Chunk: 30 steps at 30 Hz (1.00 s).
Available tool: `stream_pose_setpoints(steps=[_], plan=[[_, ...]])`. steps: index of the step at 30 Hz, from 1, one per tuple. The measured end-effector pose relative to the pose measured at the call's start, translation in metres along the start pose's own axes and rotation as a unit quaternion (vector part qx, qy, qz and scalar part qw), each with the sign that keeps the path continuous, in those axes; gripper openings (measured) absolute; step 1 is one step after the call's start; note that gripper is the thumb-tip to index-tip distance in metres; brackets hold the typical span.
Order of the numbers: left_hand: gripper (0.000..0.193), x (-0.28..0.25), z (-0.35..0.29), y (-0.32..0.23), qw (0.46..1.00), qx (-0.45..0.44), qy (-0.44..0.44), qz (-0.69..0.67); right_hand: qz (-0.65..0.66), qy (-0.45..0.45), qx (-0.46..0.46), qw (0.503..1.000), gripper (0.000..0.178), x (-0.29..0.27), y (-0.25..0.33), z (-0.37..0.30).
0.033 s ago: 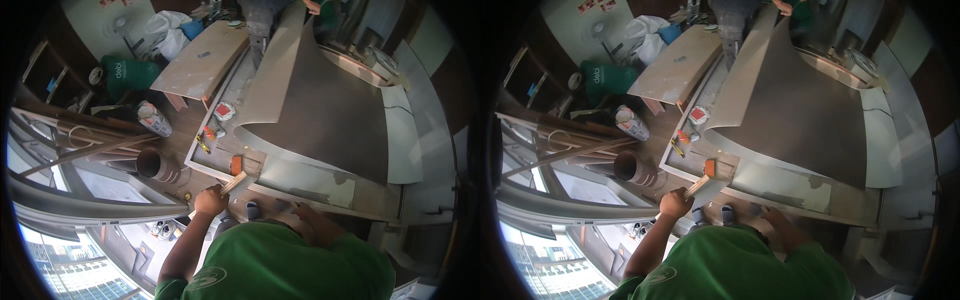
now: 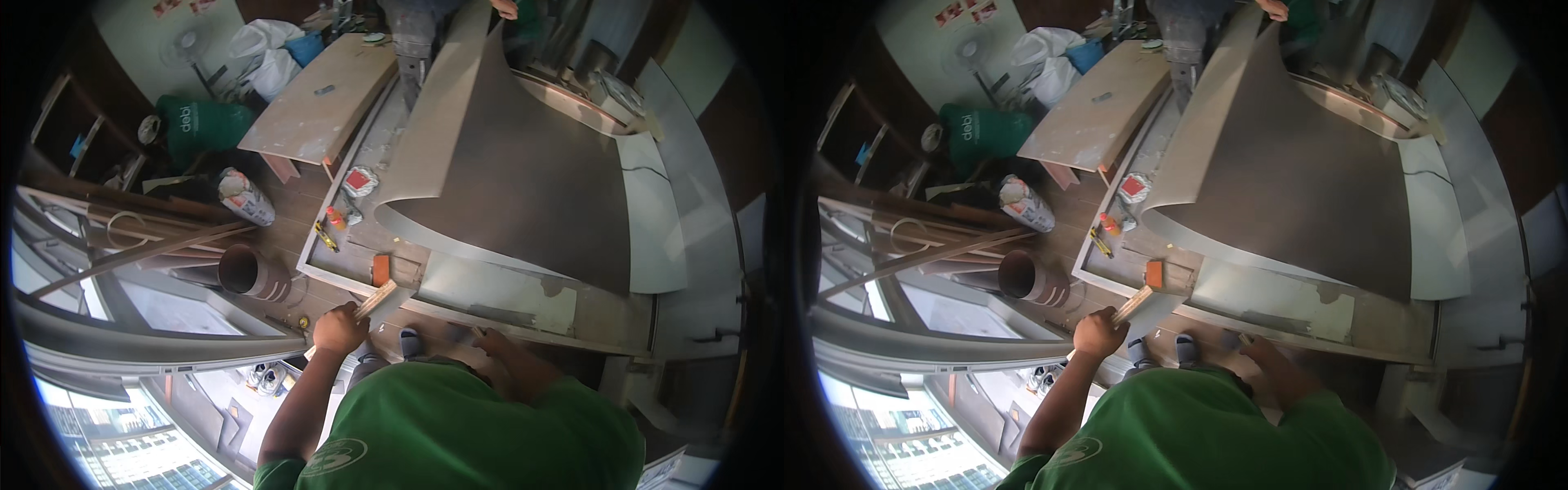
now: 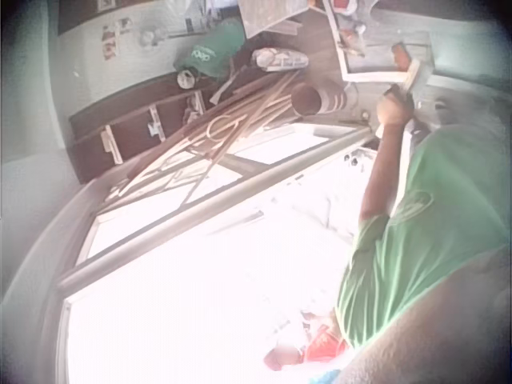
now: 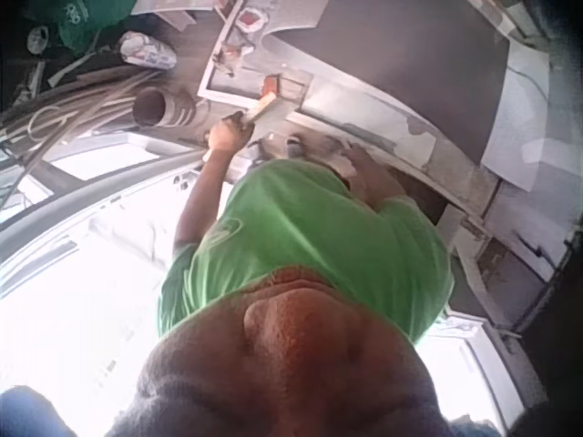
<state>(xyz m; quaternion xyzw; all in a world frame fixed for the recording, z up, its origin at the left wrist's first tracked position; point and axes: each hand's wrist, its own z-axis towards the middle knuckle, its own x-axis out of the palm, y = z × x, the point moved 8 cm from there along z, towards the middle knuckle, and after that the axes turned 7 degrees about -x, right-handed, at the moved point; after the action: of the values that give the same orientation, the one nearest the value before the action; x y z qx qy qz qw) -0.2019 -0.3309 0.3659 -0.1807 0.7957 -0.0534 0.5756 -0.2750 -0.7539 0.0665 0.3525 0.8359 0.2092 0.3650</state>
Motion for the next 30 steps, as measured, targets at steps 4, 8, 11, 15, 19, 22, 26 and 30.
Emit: stream_pose_setpoints(steps=[4, 8, 11, 15, 19, 22, 26, 30], plan=[[0.033, 0.001, 0.000, 0.000, 1.000, 0.005, -0.011, 0.015, -0.015, -0.012, 0.021, 1.000, 0.067, 0.004, -0.013, 0.005], [0.032, 0.001, 0.000, -0.001, 1.000, 0.003, -0.015, 0.023, -0.011, -0.012, 0.022, 1.000, 0.066, 0.003, -0.006, 0.002], [0.032, 0.001, 0.000, -0.002, 1.000, 0.004, -0.018, 0.025, -0.015, -0.012, 0.021, 1.000, 0.067, 0.000, 0.006, -0.004], [0.032, -0.001, -0.002, -0.003, 1.000, 0.004, -0.025, 0.016, 0.001, 0.000, 0.061, 0.998, 0.075, 0.000, 0.006, -0.007], [0.033, 0.002, -0.003, 0.000, 1.000, 0.009, -0.023, 0.006, -0.005, -0.009, 0.057, 0.998, 0.073, 0.001, -0.001, -0.003], [0.034, 0.001, -0.002, -0.002, 1.000, 0.008, -0.014, 0.010, 0.007, -0.008, 0.051, 0.999, 0.073, 0.003, -0.007, -0.001], [0.034, 0.002, -0.001, -0.001, 1.000, 0.008, -0.018, 0.018, 0.005, -0.001, 0.060, 0.998, 0.072, -0.002, 0.011, -0.009], [0.035, 0.005, 0.000, 0.001, 1.000, 0.012, -0.013, 0.012, 0.000, 0.002, 0.061, 0.998, 0.071, -0.008, 0.025, -0.020]])
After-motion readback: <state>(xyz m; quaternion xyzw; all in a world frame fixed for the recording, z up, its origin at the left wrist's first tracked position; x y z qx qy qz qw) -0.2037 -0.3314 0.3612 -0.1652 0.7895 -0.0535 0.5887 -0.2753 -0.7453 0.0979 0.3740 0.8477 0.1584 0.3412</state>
